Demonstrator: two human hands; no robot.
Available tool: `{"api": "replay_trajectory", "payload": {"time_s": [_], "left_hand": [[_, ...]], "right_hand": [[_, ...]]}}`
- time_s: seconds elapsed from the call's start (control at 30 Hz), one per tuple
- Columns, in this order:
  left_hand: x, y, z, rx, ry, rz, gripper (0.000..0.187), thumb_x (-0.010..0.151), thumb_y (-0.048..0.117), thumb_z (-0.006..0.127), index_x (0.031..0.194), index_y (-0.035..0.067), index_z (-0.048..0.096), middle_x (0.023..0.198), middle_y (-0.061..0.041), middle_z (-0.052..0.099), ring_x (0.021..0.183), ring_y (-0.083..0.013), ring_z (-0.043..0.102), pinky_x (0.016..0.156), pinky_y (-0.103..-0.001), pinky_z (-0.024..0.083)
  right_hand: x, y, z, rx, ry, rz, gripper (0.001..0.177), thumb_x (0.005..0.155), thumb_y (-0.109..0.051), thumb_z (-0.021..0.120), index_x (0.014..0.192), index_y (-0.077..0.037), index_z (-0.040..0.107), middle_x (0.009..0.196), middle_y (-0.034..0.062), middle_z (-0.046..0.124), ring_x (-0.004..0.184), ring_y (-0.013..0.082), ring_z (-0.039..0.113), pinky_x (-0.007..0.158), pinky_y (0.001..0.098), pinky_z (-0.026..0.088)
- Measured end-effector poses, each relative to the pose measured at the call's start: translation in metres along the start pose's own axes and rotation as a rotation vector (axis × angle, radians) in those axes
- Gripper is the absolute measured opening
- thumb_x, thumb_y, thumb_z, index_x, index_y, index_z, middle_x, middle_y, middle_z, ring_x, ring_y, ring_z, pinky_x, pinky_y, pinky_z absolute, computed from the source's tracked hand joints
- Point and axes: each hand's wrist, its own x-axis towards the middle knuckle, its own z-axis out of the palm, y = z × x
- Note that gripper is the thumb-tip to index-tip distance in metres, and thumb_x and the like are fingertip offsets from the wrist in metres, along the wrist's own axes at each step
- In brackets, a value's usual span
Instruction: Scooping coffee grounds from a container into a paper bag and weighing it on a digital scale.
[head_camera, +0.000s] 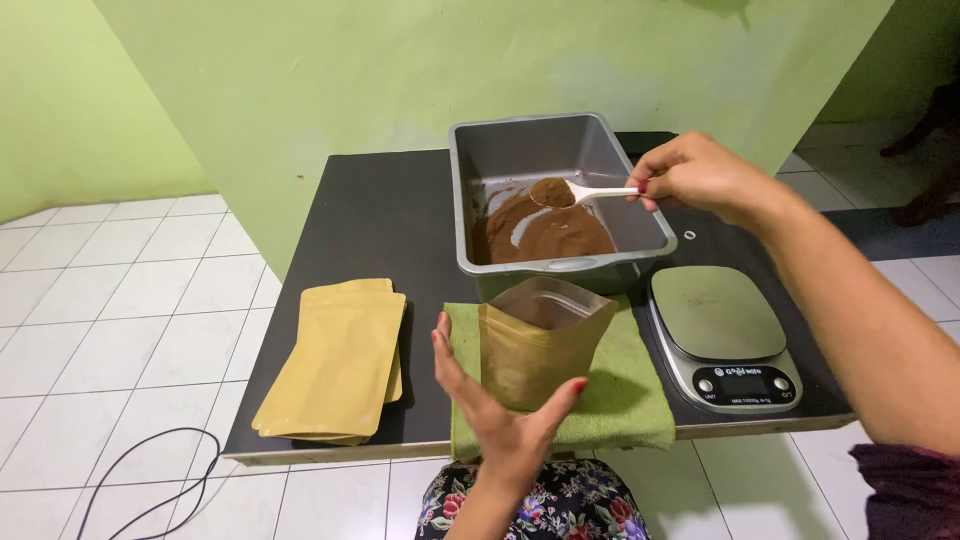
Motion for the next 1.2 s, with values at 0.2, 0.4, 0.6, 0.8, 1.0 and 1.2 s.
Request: {"api": "replay_trajectory", "payload": {"time_s": [0.2, 0.4, 0.6, 0.8, 1.0, 1.2], "left_hand": [[-0.003, 0.011, 0.037, 0.123, 0.121, 0.093, 0.147, 0.068, 0.052, 0.091, 0.163, 0.009, -0.013, 0.17, -0.025, 0.001, 0.159, -0.0448, 0.013, 0.131, -0.067, 0.0], [-0.01, 0.007, 0.053, 0.26, 0.16, 0.093, 0.148, 0.069, 0.059, 0.088, 0.163, 0.02, -0.019, 0.168, -0.029, 0.003, 0.156, -0.052, 0.014, 0.124, -0.076, 0.0], [-0.008, 0.012, 0.054, 0.266, 0.159, 0.099, 0.14, 0.075, 0.052, 0.087, 0.164, 0.018, -0.015, 0.168, -0.028, 0.005, 0.158, -0.0502, 0.012, 0.125, -0.074, -0.003], [-0.007, 0.009, 0.054, 0.268, 0.155, 0.118, 0.141, 0.073, 0.047, 0.088, 0.163, 0.022, -0.017, 0.167, -0.029, 0.008, 0.156, -0.05, 0.014, 0.125, -0.073, -0.004], [-0.007, 0.013, 0.048, 0.228, 0.133, 0.116, 0.138, 0.075, 0.046, 0.088, 0.164, 0.02, -0.014, 0.168, -0.028, 0.008, 0.156, -0.0495, 0.016, 0.124, -0.074, -0.002], [-0.002, 0.006, 0.011, -0.118, -0.03, 0.075, 0.113, 0.082, 0.027, 0.085, 0.161, 0.005, 0.007, 0.167, -0.018, 0.023, 0.153, -0.0329, 0.033, 0.132, -0.043, 0.03]], "right_hand": [[-0.064, -0.032, -0.015, -0.146, -0.024, -0.066, 0.02, 0.084, 0.009, 0.06, 0.081, 0.008, 0.079, 0.061, 0.0161, 0.066, 0.053, 0.018, 0.049, 0.051, 0.0265, 0.03], [-0.102, -0.039, -0.01, -0.212, -0.113, -0.083, 0.021, 0.084, 0.004, 0.065, 0.078, 0.004, 0.085, 0.06, 0.0116, 0.07, 0.058, 0.0177, 0.057, 0.06, 0.0283, 0.04], [-0.117, -0.051, 0.009, -0.392, -0.065, -0.076, 0.025, 0.084, -0.003, 0.062, 0.081, -0.005, 0.087, 0.058, 0.0045, 0.071, 0.049, 0.0136, 0.049, 0.049, 0.0267, 0.036], [-0.136, -0.053, 0.033, -0.614, 0.141, -0.406, 0.019, 0.08, -0.002, 0.063, 0.089, -0.008, 0.078, 0.071, 0.0028, 0.079, 0.043, 0.0167, 0.059, 0.045, 0.032, 0.046], [-0.146, -0.034, 0.044, -0.963, 0.438, -1.029, 0.039, 0.071, 0.015, 0.063, 0.104, -0.004, 0.072, 0.093, 0.004, 0.072, 0.069, 0.0155, 0.054, 0.071, 0.0306, 0.041], [-0.144, -0.024, 0.019, -0.715, 0.563, -0.822, 0.03, 0.084, 0.019, 0.058, 0.102, 0.001, 0.074, 0.08, 0.0058, 0.07, 0.063, 0.0174, 0.054, 0.067, 0.0314, 0.04]]}}
